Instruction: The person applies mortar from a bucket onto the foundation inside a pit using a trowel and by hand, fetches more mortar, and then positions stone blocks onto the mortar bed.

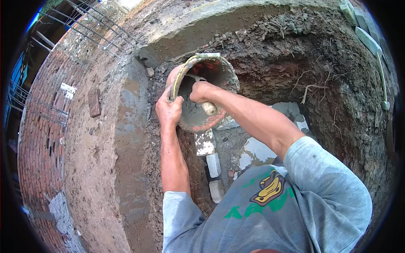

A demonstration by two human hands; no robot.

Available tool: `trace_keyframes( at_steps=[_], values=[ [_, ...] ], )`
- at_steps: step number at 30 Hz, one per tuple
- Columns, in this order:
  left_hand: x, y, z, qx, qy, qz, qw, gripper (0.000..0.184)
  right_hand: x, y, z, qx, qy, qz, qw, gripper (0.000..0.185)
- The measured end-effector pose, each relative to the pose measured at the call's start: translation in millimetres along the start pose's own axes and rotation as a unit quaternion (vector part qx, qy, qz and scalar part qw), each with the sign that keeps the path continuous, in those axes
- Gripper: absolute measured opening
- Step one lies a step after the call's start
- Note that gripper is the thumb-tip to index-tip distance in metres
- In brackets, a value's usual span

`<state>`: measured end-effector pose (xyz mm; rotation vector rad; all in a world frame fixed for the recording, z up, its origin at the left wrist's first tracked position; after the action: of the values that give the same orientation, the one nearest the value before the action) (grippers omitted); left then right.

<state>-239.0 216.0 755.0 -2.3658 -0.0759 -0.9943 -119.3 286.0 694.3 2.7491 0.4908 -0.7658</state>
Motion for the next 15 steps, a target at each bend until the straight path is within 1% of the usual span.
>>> trace_keyframes(
  at_steps=[1, 2, 4, 5, 6, 7, 8, 9, 10, 11, 12, 14, 15],
  values=[
    [3, 1, 3, -0.009, -0.005, -0.021, 1.000, 0.048, -7, -3, 24, -0.029, 0.068, -0.018, 0.997, 0.029],
    [3, -3, 3, 0.000, 0.006, -0.023, 1.000, 0.045, -11, 23, 23, -0.001, 0.053, -0.014, 0.998, 0.030],
    [-3, -8, 2, 0.020, 0.028, -0.036, 0.999, 0.039, 14, 16, 83, 0.061, 0.089, 0.026, 0.994, 0.030],
    [-3, -11, 0, 0.013, 0.041, -0.035, 0.998, 0.035, 17, 21, 85, 0.049, 0.146, -0.013, 0.988, 0.030],
    [0, -11, -4, 0.027, 0.019, -0.016, 0.999, 0.034, 16, 33, 83, 0.034, 0.197, -0.054, 0.978, 0.030],
    [4, -8, -7, 0.022, -0.027, -0.019, 0.999, 0.034, 11, 41, 76, 0.023, 0.247, -0.098, 0.964, 0.029],
    [7, -8, -10, 0.019, -0.074, -0.018, 0.997, 0.034, 8, 37, 60, -0.053, 0.291, -0.125, 0.947, 0.028],
    [-3, -11, -7, 0.031, 0.025, -0.009, 0.999, 0.036, 7, 26, 45, -0.056, 0.316, -0.155, 0.934, 0.028],
    [-22, -15, 4, 0.044, 0.126, 0.001, 0.991, 0.038, 0, 29, 15, -0.030, 0.323, -0.151, 0.934, 0.026],
    [-16, -19, 6, 0.055, 0.229, 0.013, 0.972, 0.040, 4, 18, -7, 0.044, 0.282, -0.117, 0.951, 0.026],
    [-13, -17, 10, 0.034, 0.248, 0.008, 0.968, 0.039, 10, 11, -26, 0.118, 0.238, -0.081, 0.961, 0.026],
    [0, -8, 20, -0.010, 0.287, -0.003, 0.958, 0.037, 21, -1, -22, 0.078, 0.232, -0.039, 0.969, 0.028],
    [-1, -8, 27, -0.030, 0.276, 0.002, 0.961, 0.037, 29, -5, -12, 0.054, 0.224, -0.017, 0.973, 0.029]
  ],
)
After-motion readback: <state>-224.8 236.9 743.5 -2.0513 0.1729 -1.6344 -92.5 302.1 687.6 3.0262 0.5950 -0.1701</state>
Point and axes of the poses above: each hand's wrist, its own y-axis away from the middle knuckle, its own z-axis out of the palm, x = y × z, the point moved 8 cm from there along -y, towards the middle knuckle, and after that the axes turned 6 degrees about x, right-handed, at the moved point
